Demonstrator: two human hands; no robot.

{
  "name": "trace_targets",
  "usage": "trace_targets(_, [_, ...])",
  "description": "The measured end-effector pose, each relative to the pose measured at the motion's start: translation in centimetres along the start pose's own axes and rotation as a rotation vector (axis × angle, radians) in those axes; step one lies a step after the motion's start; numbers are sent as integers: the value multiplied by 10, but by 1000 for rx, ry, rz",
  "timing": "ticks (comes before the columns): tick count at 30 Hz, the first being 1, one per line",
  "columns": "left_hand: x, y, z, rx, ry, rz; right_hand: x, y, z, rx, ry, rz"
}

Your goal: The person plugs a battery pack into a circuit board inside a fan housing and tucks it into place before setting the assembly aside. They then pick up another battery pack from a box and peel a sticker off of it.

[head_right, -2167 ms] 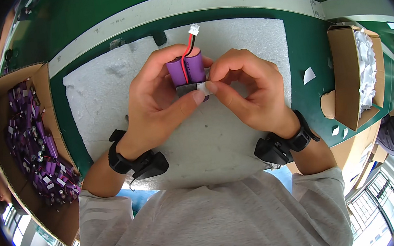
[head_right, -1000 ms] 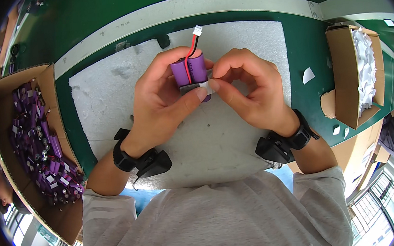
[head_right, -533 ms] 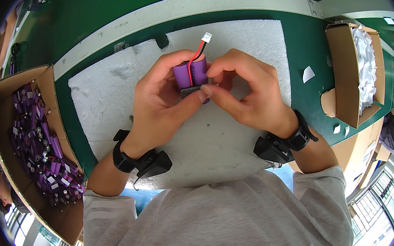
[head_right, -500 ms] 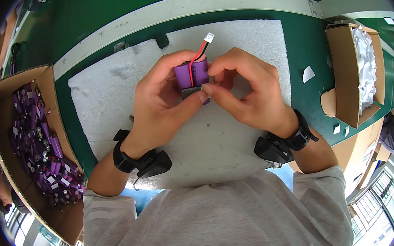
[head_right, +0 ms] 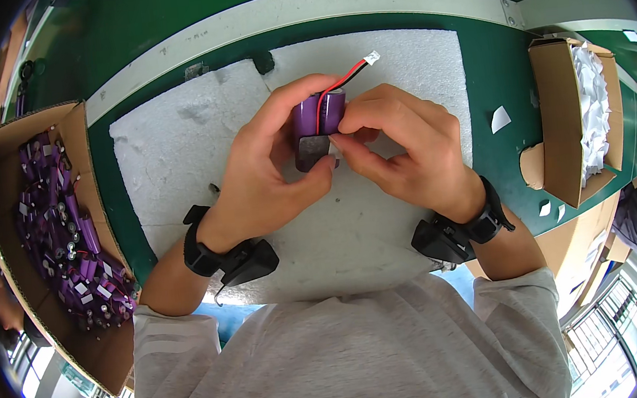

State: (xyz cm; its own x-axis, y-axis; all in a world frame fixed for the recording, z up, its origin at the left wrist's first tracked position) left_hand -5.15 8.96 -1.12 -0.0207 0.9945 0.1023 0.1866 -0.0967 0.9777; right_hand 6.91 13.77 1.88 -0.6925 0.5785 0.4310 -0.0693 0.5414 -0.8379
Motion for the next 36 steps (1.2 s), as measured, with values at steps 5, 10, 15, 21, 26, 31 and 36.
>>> trace_targets(5, [-1, -1, 0, -35, -17, -6, 0, 0, 0, -2, -6, -2])
trace_targets(10, [-1, -1, 0, -40, -17, -1, 0, 0, 0, 3, -3, 7])
trace_targets(15, [-1, -3, 0, -64, -18, -10, 2, -1, 2, -6, -27, -5])
trace_targets(21, [-3, -5, 3, -72, -153, -107, 5, -1, 3, 1, -31, -14])
trace_targets(26, [-3, -5, 3, -62, -141, -103, 6, -2, 5, 15, -55, -2])
trace_targets(31, [-2, -3, 3, -67, -130, -87, 5, 1, 5, 26, -51, 38])
trace_targets(36, [0, -2, 0, -68, -15, 2, 1, 3, 3, 35, -51, 30])
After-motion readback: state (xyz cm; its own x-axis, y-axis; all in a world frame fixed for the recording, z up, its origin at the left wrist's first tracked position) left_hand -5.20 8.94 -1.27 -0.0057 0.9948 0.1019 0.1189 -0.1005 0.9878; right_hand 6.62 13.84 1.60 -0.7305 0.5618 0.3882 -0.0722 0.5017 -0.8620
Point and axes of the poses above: each hand's wrist, its own x-axis towards the middle knuckle, its own z-axis out of the palm, y = z × x, the point moved 7 cm from there along x, towards the middle knuckle, and after that the axes turned 11 degrees about x, right-handed, at the moved point
